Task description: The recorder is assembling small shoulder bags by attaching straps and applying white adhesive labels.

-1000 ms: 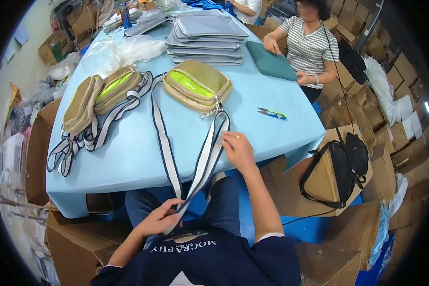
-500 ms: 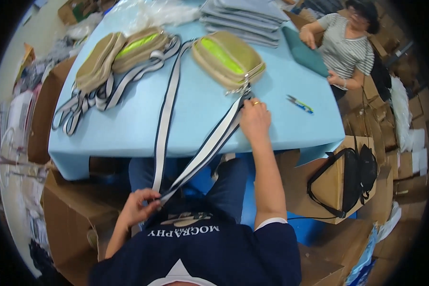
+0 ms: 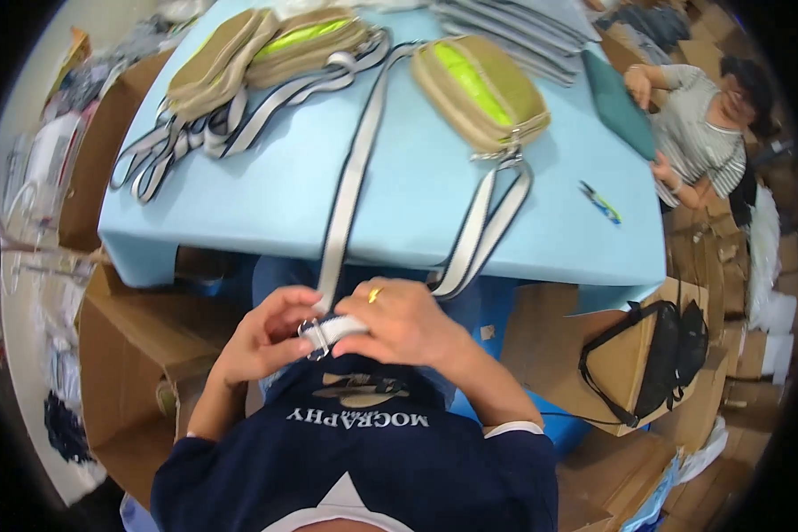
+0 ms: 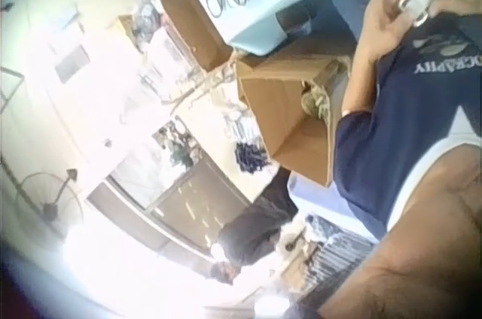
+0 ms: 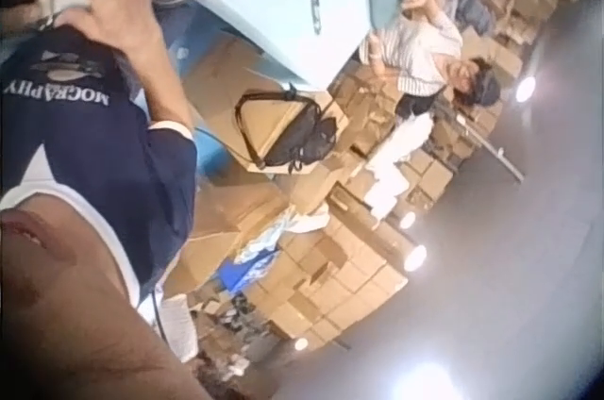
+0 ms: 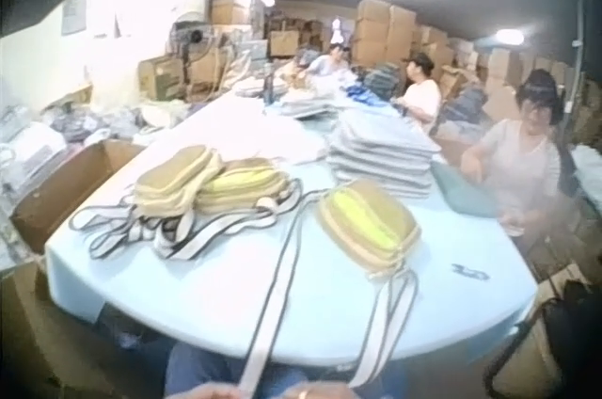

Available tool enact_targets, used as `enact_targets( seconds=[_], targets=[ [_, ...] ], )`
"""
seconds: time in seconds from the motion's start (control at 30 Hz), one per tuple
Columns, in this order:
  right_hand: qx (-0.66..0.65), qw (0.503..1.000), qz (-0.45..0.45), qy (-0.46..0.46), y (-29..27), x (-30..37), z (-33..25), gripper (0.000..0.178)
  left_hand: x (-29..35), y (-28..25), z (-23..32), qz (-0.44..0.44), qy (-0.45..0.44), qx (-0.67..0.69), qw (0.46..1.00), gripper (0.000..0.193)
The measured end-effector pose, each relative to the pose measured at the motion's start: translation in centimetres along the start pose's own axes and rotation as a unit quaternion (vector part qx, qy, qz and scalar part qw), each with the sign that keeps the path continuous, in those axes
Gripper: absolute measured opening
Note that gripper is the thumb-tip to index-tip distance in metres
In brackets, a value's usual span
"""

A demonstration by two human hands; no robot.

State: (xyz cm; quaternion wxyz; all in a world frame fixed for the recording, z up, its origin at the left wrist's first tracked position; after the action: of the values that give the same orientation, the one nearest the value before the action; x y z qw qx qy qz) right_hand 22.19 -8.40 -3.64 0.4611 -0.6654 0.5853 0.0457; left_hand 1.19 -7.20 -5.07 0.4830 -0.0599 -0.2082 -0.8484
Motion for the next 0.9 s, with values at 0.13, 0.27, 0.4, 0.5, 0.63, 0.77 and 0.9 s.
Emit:
enact_targets(
  seconds=[0.13,0.27,0.4,0.5,0.63,0.77,0.9],
  targets=[
    [0.006,0.997,-0.072,0.038,0.3,0.7,-0.2,0.043,-1.2,-0.9,-0.9,0.044,-0.028,-0.119,0.992,0.041],
    [0.012,0.996,-0.086,-0.004,1.0,0.4,-1.9,0.06,-1.1,0.9,0.9,0.08,0.021,-0.041,0.996,0.045],
    [-0.076,0.997,-0.023,0.007,0.4,-0.3,-2.0,0.059,-1.0,1.6,1.1,0.071,0.061,0.003,0.996,0.041],
    [-0.061,0.996,-0.05,0.044,0.3,0.0,-2.0,0.055,-1.3,1.5,0.7,0.044,0.07,0.01,0.997,0.035],
    [0.025,0.999,-0.014,-0.032,-0.2,0.0,-2.5,0.047,-0.9,1.3,1.1,0.028,0.051,-0.035,0.998,0.033],
    [0.087,0.994,0.009,-0.061,-0.4,0.1,-3.5,0.043,-0.1,1.1,2.8,0.037,0.07,-0.173,0.982,0.029],
    [0.136,0.99,0.017,-0.037,-2.1,0.8,-3.0,0.038,0.5,-1.6,3.9,0.1,0.128,-0.206,0.965,0.025]
  ],
)
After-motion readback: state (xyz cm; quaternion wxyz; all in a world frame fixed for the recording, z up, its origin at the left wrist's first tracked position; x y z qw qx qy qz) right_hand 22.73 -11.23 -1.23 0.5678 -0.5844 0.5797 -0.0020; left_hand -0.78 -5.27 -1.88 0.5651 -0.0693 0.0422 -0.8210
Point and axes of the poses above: each hand's wrist, its own x-axis away from the middle knuckle, its own y-axis out of the palm, z = x × y, the point moved 2 cm from there along -x, towards the middle knuckle, and after that the axes turned 14 degrees about z, right-handed, at the moved point
